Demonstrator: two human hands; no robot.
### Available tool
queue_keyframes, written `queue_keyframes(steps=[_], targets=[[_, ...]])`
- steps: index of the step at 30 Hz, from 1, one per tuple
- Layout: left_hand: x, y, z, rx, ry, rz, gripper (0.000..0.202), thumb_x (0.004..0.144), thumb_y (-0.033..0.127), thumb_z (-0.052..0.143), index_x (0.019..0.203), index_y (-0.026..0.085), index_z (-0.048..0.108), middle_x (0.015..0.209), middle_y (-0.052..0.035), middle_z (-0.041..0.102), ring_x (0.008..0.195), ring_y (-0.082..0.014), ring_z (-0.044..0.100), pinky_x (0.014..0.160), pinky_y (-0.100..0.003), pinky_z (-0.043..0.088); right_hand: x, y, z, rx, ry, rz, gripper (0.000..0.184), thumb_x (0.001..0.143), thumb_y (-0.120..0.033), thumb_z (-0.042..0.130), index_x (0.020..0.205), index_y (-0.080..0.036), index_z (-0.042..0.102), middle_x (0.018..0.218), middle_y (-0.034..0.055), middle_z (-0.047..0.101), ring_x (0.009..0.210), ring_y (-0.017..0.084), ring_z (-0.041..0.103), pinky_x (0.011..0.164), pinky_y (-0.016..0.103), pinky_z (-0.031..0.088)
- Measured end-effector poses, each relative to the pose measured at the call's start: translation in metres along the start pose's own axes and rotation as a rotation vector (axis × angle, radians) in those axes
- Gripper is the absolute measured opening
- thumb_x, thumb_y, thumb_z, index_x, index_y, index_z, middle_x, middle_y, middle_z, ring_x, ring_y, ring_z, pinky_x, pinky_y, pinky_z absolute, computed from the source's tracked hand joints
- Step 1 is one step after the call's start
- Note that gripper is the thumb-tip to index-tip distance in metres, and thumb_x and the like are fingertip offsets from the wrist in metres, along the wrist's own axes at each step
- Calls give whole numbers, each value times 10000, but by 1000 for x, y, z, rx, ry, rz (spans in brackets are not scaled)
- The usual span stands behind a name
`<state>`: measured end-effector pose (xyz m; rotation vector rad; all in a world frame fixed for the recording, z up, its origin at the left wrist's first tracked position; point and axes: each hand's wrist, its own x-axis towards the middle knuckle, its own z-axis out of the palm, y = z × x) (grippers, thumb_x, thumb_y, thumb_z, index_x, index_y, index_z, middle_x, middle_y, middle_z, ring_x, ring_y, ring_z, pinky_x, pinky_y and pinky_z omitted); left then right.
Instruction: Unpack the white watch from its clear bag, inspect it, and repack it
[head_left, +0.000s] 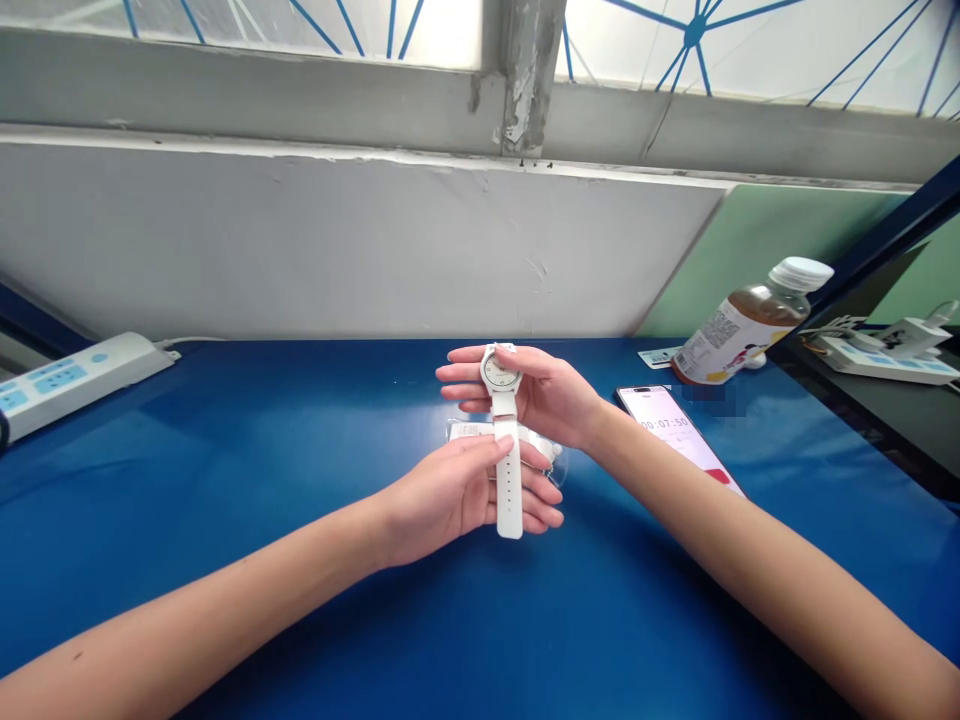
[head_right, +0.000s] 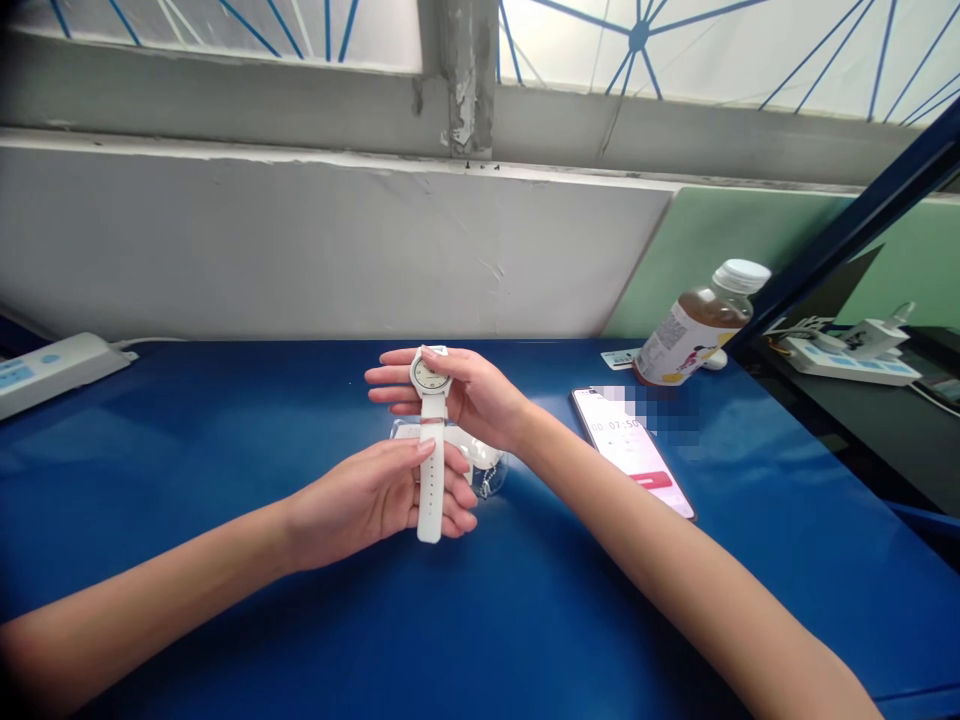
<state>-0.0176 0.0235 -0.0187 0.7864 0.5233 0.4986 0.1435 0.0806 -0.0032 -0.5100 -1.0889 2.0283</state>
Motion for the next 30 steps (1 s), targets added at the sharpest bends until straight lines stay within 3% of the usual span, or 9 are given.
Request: queue_keyframes(steps=[8, 13, 19, 25, 30], targets=[[0, 6, 1, 50, 44, 45, 317, 979, 378, 581, 1027, 81, 679, 920, -154, 732, 845, -254, 735, 860, -382, 544, 1, 1, 3, 142, 68, 49, 407, 1029, -325, 358, 1155, -84, 661, 1239, 157, 699, 1116, 204, 678, 990, 316, 512], [-4, 6, 4, 92, 43, 62, 338, 962, 417, 608, 1040, 94, 674, 933, -150, 734, 864, -257, 731, 892, -407, 533, 1, 3, -4, 127, -49, 105, 382, 1008, -300, 393, 1264, -126, 617, 1247, 140, 701, 1170, 217, 654, 1075, 385, 446], [-4, 2, 5, 92, 38, 36, 338, 958, 422, 613, 1046, 99, 657, 943, -150, 729, 896, -277, 734, 886, -416, 531, 0, 4, -7, 80, -121, 134, 418, 1022, -314, 362, 1192, -96, 675, 1255, 139, 705, 1186, 219, 643, 1102, 385, 415], [1, -5, 3, 107, 164, 8, 364, 968, 444, 588, 1001, 90, 668, 891, -143, 733, 828, -249, 735, 845, -395, 547, 1, 2, -5, 44, -61, 94, 422, 1024, -359, 381, 1177, -106, 681, 1232, 150, 715, 1163, 220, 658, 1103, 391, 412], [1, -6, 4, 96, 160, 0, 382, 942, 469, 631, 1008, 94, 661, 894, -145, 730, 831, -251, 734, 832, -393, 549, 2, 1, -5, 42, -34, 66, 464, 1029, -432, 373, 1163, -115, 684, 1240, 154, 710, 1164, 229, 659, 1089, 396, 430]])
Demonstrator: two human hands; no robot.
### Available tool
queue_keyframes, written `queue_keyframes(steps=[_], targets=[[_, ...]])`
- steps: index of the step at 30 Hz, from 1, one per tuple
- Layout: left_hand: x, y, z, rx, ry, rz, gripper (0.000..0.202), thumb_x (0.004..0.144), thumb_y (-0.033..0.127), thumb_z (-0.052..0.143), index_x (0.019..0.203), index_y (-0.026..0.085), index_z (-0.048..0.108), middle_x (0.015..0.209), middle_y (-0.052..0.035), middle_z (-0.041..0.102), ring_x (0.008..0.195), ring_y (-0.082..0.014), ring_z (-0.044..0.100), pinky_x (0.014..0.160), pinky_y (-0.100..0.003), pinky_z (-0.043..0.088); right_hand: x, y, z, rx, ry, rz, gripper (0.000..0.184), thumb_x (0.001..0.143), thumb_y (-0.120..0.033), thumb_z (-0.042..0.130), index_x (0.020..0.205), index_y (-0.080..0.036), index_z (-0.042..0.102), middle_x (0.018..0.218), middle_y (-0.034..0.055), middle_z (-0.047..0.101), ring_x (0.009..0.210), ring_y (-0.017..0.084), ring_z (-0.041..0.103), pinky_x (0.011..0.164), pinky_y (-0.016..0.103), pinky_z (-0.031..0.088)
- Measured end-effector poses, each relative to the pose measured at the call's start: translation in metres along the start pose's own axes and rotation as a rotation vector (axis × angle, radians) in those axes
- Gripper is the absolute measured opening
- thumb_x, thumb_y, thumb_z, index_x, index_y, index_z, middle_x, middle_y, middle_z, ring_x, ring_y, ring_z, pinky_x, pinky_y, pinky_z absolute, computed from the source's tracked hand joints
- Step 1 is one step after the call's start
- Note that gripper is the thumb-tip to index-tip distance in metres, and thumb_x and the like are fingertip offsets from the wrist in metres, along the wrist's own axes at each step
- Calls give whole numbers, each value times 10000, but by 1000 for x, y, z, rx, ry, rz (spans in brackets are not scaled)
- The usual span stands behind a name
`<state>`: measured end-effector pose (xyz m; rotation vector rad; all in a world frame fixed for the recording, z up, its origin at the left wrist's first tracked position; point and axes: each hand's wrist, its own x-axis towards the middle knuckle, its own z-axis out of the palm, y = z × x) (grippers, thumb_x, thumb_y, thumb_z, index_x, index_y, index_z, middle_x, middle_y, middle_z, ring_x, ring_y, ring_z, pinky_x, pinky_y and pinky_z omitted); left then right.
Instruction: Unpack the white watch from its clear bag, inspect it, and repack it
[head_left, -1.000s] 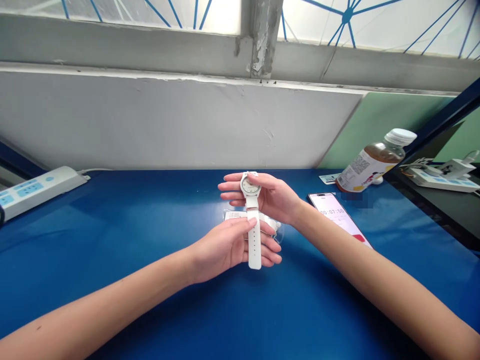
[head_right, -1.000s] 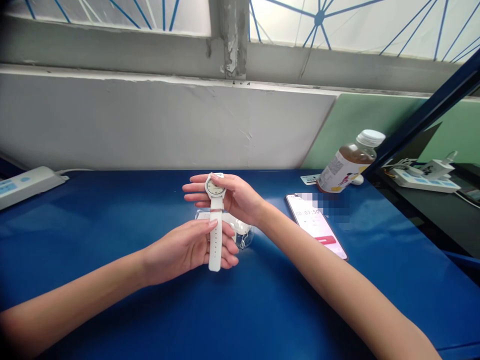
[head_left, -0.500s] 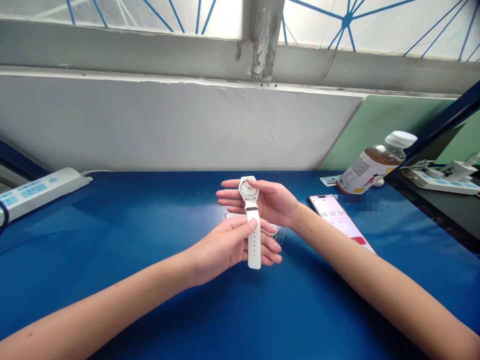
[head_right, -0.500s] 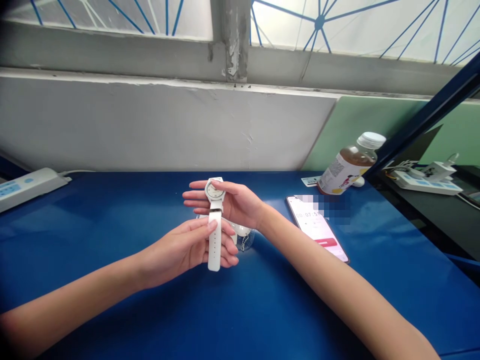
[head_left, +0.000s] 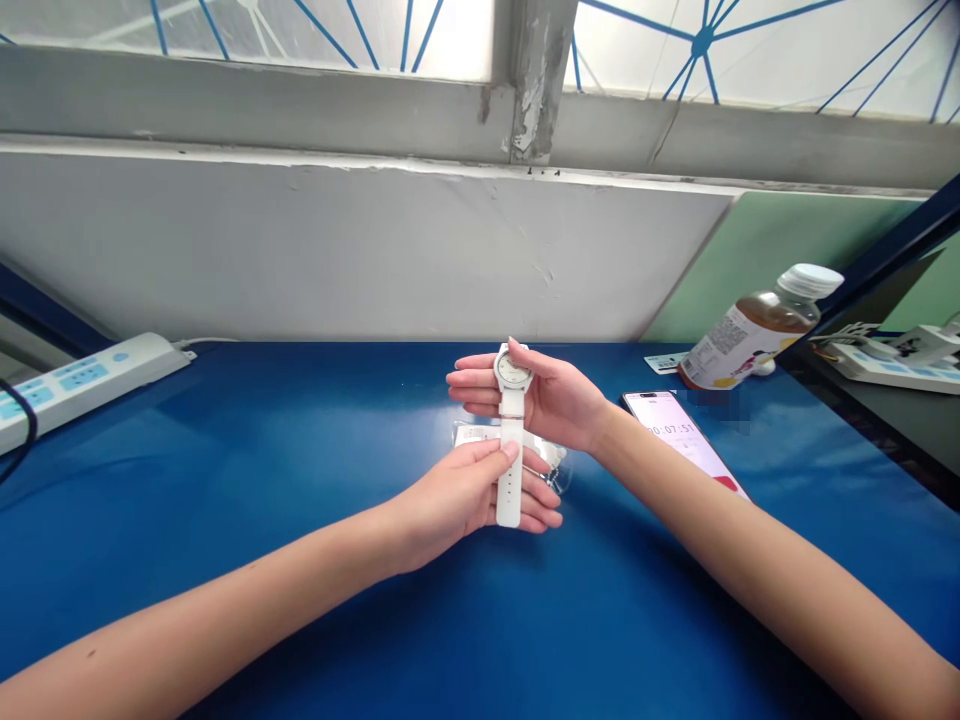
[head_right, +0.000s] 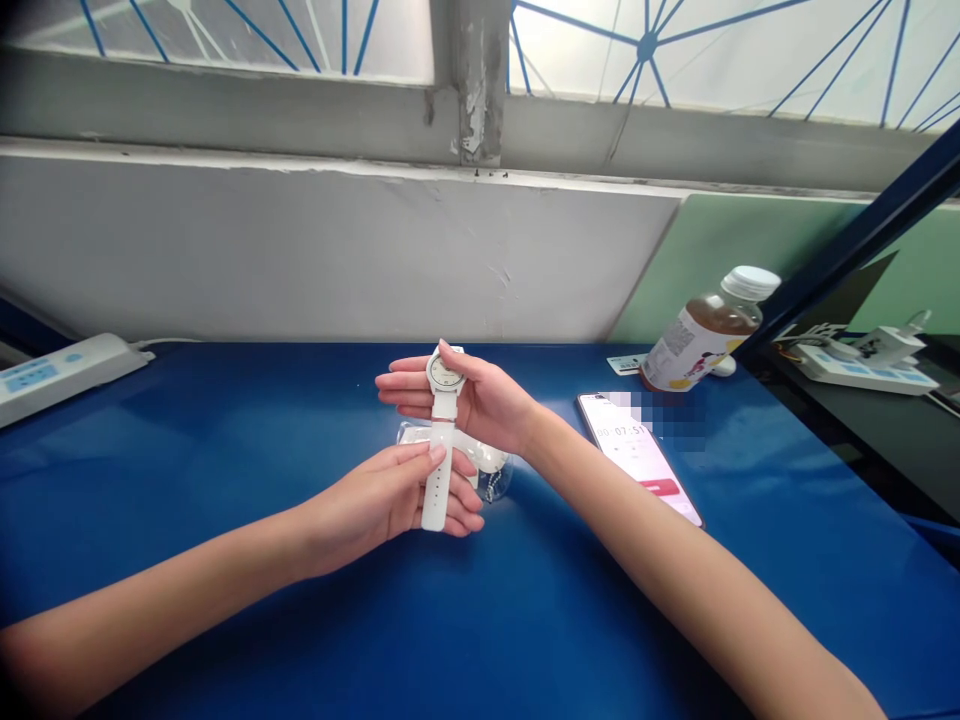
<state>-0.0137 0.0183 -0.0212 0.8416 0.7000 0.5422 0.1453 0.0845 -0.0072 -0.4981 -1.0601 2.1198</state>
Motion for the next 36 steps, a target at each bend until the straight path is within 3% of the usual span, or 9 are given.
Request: queue_keyframes(steps=[4, 8, 17, 24, 31, 33, 36], targets=[[-1, 2, 1, -5, -8, 12, 359, 955, 448, 620, 1025, 97, 659, 901, -140, 729, 832, -247, 734, 835, -386, 548, -3, -6, 0, -15, -65, 49, 521, 1015, -501, 374, 1160, -113, 691, 1294, 149, 682, 1180, 247, 648, 1080, 401, 438], [0, 3, 1, 2, -24, 25, 357, 966, 445, 604, 1050, 103, 658, 913, -143, 730, 848, -252, 735, 834, -387, 550, -6, -9, 0, -64, -99, 53, 399, 1003, -374, 432, 1181, -125, 687, 1304, 128, 681, 1208, 242, 633, 1101, 402, 419], [2, 4, 2, 20, 6, -29, 371, 1005, 415, 531, 1094, 76, 655, 945, -170, 733, 838, -261, 743, 778, -387, 579, -5, 0, 13, -7, 19, 34, 297, 972, -214, 480, 1142, -109, 701, 1131, 109, 761, 1021, 188, 724, 934, 292, 554], [3, 5, 0, 13, -40, 1, 360, 951, 401, 632, 1099, 74, 657, 975, -175, 729, 879, -273, 738, 814, -395, 567, -5, -9, 9, -37, 171, 22, 282, 960, -169, 487, 1156, -96, 676, 1069, 125, 772, 858, 179, 749, 811, 273, 602], [3, 5, 1, 67, 29, 69, 289, 827, 329, 769, 978, 100, 678, 790, -63, 684, 745, -179, 685, 765, -339, 542, -6, -7, 5, -67, 177, 6, 312, 886, -85, 548, 1168, -117, 677, 1048, 100, 768, 757, 146, 704, 742, 260, 591], [2, 6, 1, 101, 50, 90, 273, 821, 321, 770, 967, 109, 681, 694, -14, 638, 657, -133, 631, 737, -317, 536, -6, -7, 5, -35, 157, 2, 289, 907, -131, 540, 1154, -134, 690, 978, 70, 769, 692, 129, 662, 678, 243, 573], [0, 8, 2, 136, 58, 94, 249, 866, 349, 724, 948, 121, 667, 512, 62, 513, 515, -89, 512, 725, -317, 542, -5, -8, 8, 44, 154, -10, 347, 989, -328, 455, 1101, -127, 714, 863, 67, 753, 646, 134, 614, 657, 247, 552]])
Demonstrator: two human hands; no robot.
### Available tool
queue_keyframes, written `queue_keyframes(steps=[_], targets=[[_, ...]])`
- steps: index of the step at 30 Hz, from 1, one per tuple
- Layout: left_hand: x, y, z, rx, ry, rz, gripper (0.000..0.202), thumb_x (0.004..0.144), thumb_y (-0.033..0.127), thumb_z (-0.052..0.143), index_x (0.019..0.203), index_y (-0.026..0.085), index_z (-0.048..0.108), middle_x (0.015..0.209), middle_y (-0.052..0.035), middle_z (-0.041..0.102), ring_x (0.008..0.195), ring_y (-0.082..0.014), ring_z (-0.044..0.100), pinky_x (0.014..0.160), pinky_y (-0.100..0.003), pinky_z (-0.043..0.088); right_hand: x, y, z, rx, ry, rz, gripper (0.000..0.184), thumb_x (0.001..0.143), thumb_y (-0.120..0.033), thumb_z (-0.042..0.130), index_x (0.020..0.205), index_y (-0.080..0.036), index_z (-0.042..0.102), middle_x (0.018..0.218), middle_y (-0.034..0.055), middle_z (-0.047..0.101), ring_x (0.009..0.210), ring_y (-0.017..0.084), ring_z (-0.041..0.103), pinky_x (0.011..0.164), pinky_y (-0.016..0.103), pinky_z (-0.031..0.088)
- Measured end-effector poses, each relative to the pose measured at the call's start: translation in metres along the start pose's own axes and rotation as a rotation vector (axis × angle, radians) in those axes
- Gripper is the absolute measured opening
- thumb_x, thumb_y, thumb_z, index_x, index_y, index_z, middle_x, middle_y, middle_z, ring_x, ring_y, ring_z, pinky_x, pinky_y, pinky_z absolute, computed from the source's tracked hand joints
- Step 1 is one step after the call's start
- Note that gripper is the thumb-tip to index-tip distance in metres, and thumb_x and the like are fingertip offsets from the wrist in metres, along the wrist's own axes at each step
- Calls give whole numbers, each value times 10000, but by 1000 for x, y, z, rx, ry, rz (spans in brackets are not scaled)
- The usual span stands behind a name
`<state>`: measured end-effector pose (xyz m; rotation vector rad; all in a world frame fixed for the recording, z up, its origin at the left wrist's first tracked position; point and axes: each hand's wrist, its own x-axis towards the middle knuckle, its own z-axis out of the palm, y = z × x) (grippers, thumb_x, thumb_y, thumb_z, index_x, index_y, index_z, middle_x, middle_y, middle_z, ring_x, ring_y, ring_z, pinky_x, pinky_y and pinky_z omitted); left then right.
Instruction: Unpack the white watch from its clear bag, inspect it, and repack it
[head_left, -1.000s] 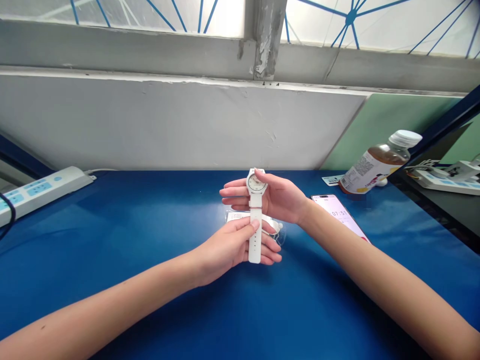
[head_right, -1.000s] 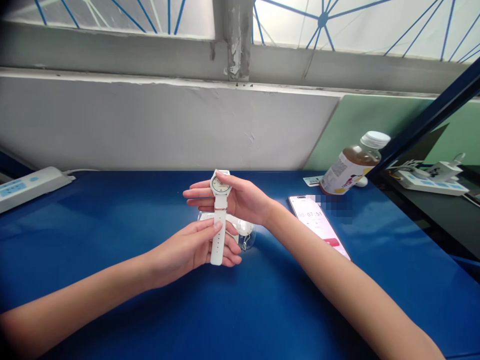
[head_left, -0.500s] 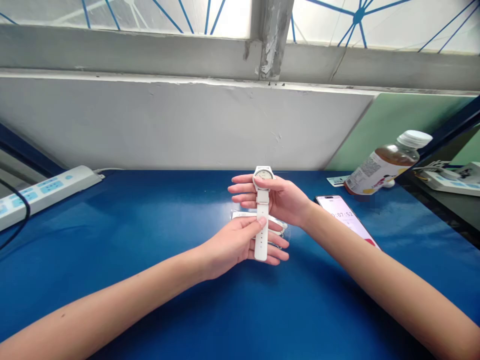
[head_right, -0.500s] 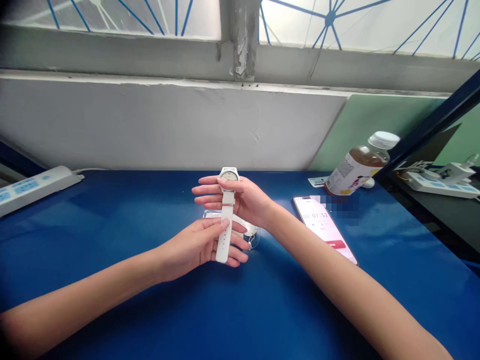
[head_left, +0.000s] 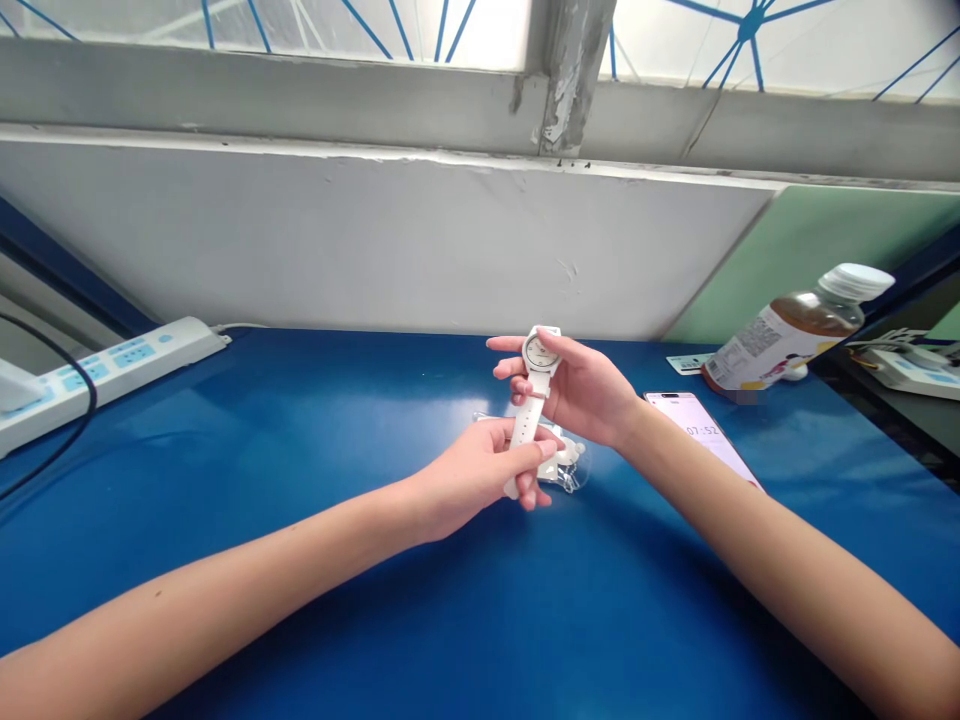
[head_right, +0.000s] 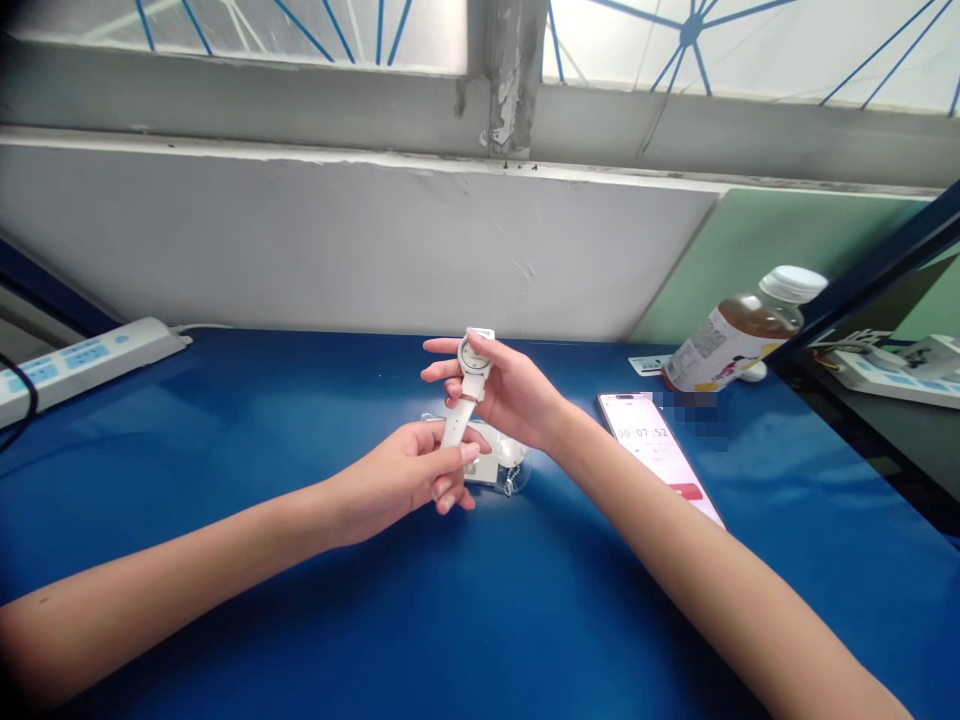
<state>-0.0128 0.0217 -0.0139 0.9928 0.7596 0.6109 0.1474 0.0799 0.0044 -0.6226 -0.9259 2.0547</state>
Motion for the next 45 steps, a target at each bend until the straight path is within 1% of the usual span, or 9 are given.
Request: queue_keyframes(steps=[3, 5, 12, 19, 23, 28, 34, 40, 45], targets=[[-1, 0, -1, -32, -18, 1, 267, 918, 393, 659, 925, 126, 650, 432, 103, 406, 425, -66, 399, 703, -319, 549, 1, -2, 5, 72, 19, -7, 575, 1012, -492, 316, 1065, -84, 718, 862, 108, 748, 654, 160, 616, 673, 280, 551], [0, 0, -3, -97, -63, 0, 307, 943, 427, 613, 979, 124, 644, 462, 85, 455, 429, -77, 441, 706, -330, 551, 2, -2, 8, 100, 34, -11, 621, 1017, -487, 262, 1044, -66, 717, 900, 134, 752, 713, 181, 651, 695, 295, 556], [1, 2, -13, -192, -193, -20, 423, 987, 436, 558, 1220, 84, 588, 843, -111, 720, 683, -194, 690, 725, -331, 524, 3, 5, 3, -57, 4, -103, 227, 948, -243, 548, 1054, -159, 731, 1026, 59, 775, 964, 180, 705, 861, 280, 559], [1, 0, -14, -137, -296, -52, 392, 1015, 407, 517, 1228, 96, 625, 975, -163, 738, 878, -264, 731, 905, -441, 503, -1, 8, 2, -106, -62, -92, 238, 919, -274, 644, 1121, -178, 724, 984, 51, 783, 960, 184, 710, 910, 315, 552], [1, -1, -11, -93, -262, -68, 389, 991, 436, 560, 1154, 96, 657, 987, -168, 733, 932, -280, 725, 939, -461, 496, -2, 8, 4, -104, -71, -52, 237, 894, -301, 685, 1088, -172, 733, 950, 54, 781, 878, 174, 716, 839, 295, 569], [1, 2, -7, -120, -169, -33, 356, 961, 402, 624, 1140, 94, 620, 914, -139, 723, 875, -271, 730, 907, -464, 516, 0, 6, 3, -187, 57, -92, 215, 898, -312, 684, 1036, -158, 743, 855, 38, 757, 747, 134, 685, 704, 232, 561], [-1, 2, -8, -76, -316, -51, 356, 957, 418, 625, 1176, 138, 609, 988, -145, 722, 948, -282, 723, 950, -491, 490, 1, 6, 2, -214, 118, -130, 186, 915, -313, 667, 991, -163, 745, 848, 47, 749, 812, 144, 687, 798, 256, 566], [5, -1, -12, -115, -160, -8, 373, 932, 377, 665, 1205, 136, 582, 1002, -151, 733, 942, -292, 732, 929, -476, 504, 0, 3, 5, -187, 139, -91, 171, 915, -300, 646, 962, -160, 732, 888, 71, 761, 738, 151, 697, 688, 263, 585], [6, 2, -13, -58, -144, -4, 274, 896, 308, 698, 1090, 121, 648, 1025, -144, 731, 947, -288, 732, 935, -442, 516, 0, 3, 3, -213, 128, -67, 185, 919, -300, 639, 1003, -169, 738, 912, 62, 767, 716, 138, 691, 662, 244, 579]])
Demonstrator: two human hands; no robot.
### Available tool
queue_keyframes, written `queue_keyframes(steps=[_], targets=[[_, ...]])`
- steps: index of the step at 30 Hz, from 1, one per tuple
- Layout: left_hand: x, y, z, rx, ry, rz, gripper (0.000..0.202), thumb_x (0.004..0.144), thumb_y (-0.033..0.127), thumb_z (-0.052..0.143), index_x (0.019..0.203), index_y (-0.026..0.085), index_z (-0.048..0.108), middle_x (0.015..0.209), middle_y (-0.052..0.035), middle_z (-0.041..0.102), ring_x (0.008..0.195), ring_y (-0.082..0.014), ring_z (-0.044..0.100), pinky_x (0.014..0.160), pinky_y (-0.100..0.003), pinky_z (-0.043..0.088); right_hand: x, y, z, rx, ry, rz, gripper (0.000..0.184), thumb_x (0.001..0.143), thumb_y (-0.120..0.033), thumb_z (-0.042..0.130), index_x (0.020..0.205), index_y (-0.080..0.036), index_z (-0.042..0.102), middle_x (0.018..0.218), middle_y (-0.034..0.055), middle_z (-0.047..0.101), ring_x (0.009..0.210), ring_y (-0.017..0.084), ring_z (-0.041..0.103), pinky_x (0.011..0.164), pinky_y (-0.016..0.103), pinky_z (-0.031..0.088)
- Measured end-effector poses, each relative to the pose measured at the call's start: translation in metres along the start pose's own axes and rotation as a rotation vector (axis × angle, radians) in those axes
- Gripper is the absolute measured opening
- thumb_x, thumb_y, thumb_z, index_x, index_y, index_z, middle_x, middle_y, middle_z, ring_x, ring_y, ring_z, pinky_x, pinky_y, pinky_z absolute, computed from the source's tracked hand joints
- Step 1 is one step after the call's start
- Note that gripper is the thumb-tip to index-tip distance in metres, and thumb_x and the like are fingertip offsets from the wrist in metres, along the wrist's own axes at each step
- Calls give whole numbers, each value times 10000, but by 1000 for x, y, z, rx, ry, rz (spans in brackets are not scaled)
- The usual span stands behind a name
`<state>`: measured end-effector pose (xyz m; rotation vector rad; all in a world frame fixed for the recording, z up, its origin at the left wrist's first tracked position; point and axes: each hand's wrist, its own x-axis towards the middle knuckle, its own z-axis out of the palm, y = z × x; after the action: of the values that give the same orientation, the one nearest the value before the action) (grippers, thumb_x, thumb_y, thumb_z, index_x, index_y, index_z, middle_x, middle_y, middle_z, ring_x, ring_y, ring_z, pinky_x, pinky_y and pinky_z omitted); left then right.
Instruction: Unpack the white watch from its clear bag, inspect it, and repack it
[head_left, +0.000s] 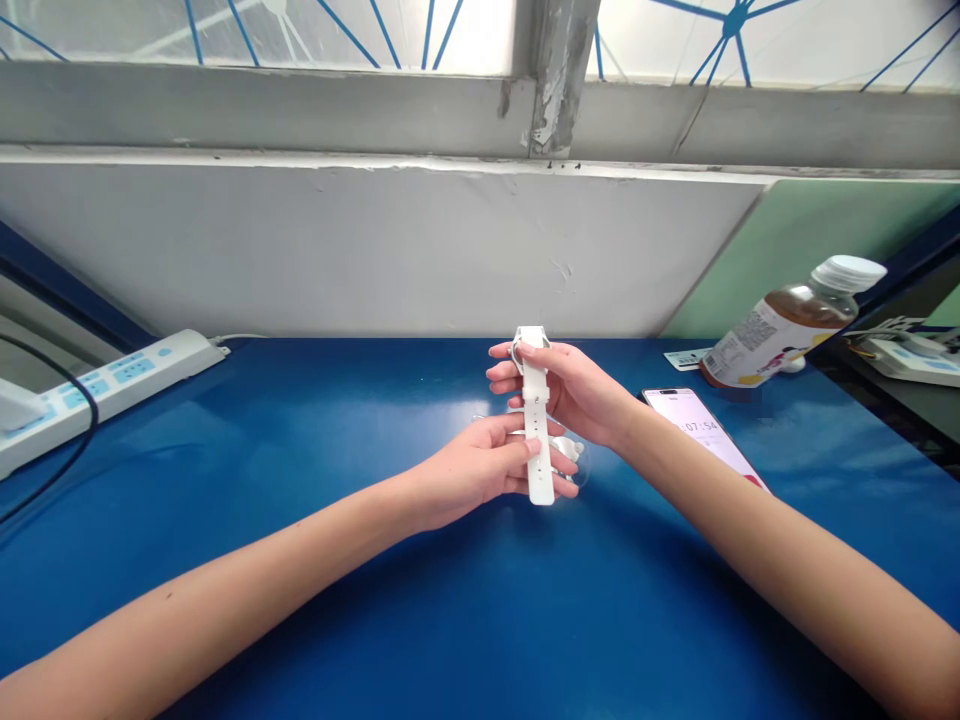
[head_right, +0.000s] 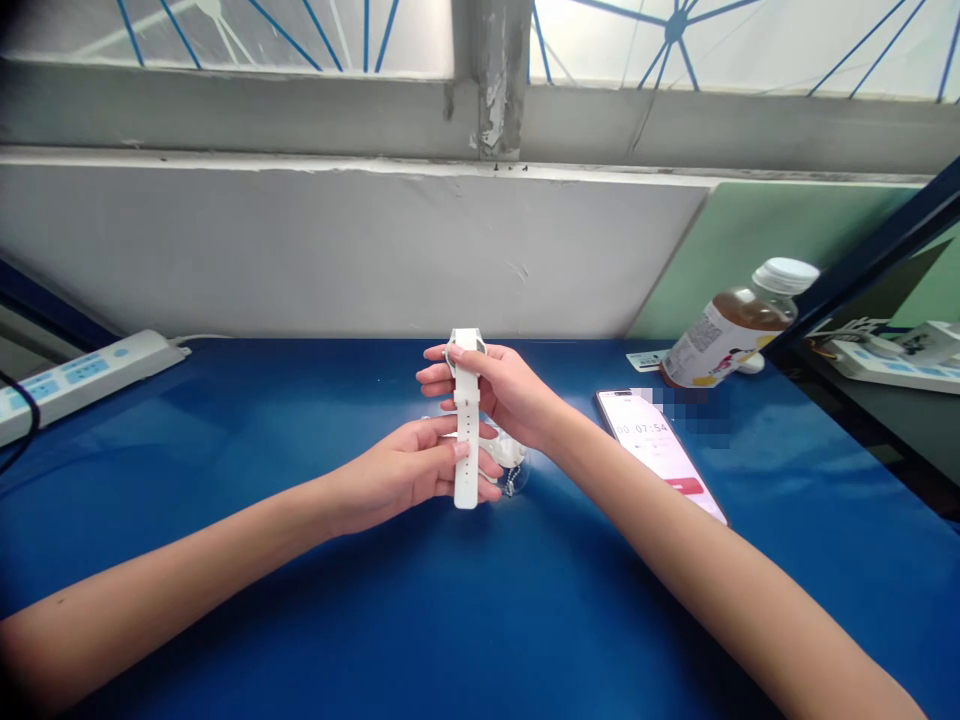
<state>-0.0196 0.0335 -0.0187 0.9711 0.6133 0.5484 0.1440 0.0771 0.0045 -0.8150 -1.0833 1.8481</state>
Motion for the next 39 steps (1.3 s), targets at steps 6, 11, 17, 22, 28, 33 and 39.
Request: queue_keyframes(steps=[6, 11, 17, 22, 28, 33, 39], targets=[[-3, 2, 3, 4, 18, 7, 304, 858, 340, 746, 1039, 113, 654, 1057, -146, 715, 960, -300, 725, 950, -461, 514, -2, -1, 1, 83, -104, 9, 150, 868, -252, 711, 1000, -185, 731, 954, 50, 777, 823, 146, 710, 789, 270, 582], [-2, -1, 4, -32, 15, -4, 342, 844, 387, 767, 1009, 114, 645, 1023, -158, 725, 942, -305, 731, 942, -486, 518, 0, 1, 0, 146, -139, 3, 115, 898, -207, 657, 991, -179, 719, 988, 73, 785, 971, 180, 722, 902, 310, 569], [-4, 1, 5, -63, -15, -28, 324, 860, 350, 764, 1041, 104, 659, 1073, -185, 724, 991, -301, 720, 951, -465, 511, 2, 1, -3, 163, -179, 50, 228, 942, -162, 544, 1106, -144, 701, 1074, 95, 769, 1012, 175, 717, 942, 297, 556], [-4, 2, 5, -72, -28, -23, 320, 878, 322, 743, 1080, 78, 697, 1152, -211, 701, 1087, -322, 683, 990, -471, 494, 2, -3, -3, 167, -160, 108, 287, 977, -220, 460, 1114, -127, 694, 1108, 120, 756, 974, 181, 719, 939, 311, 553], [-3, 0, 3, -85, -47, -25, 310, 886, 301, 733, 1088, 68, 711, 1150, -217, 705, 1089, -321, 682, 1004, -470, 488, 1, -2, -2, 227, -179, 132, 330, 995, -251, 415, 1123, -105, 682, 1053, 120, 750, 932, 192, 710, 909, 318, 548], [-4, 1, 3, -131, -65, -44, 317, 919, 318, 658, 1116, 72, 691, 1124, -211, 717, 1031, -308, 702, 979, -455, 482, 1, -6, -3, 331, -127, 102, 328, 1006, -316, 410, 1130, -145, 660, 725, 2, 625, 599, 127, 573, 735, 292, 545], [-8, 6, 0, -392, -178, 101, 578, 846, 371, 538, 1349, 85, 552, 1350, -214, 603, 1290, -414, 533, 1094, -538, 333, 4, -19, -10, 419, 123, -74, 397, 970, -351, 328, 1044, -140, 656, 643, 2, 504, 545, 152, 481, 645, 291, 531]])
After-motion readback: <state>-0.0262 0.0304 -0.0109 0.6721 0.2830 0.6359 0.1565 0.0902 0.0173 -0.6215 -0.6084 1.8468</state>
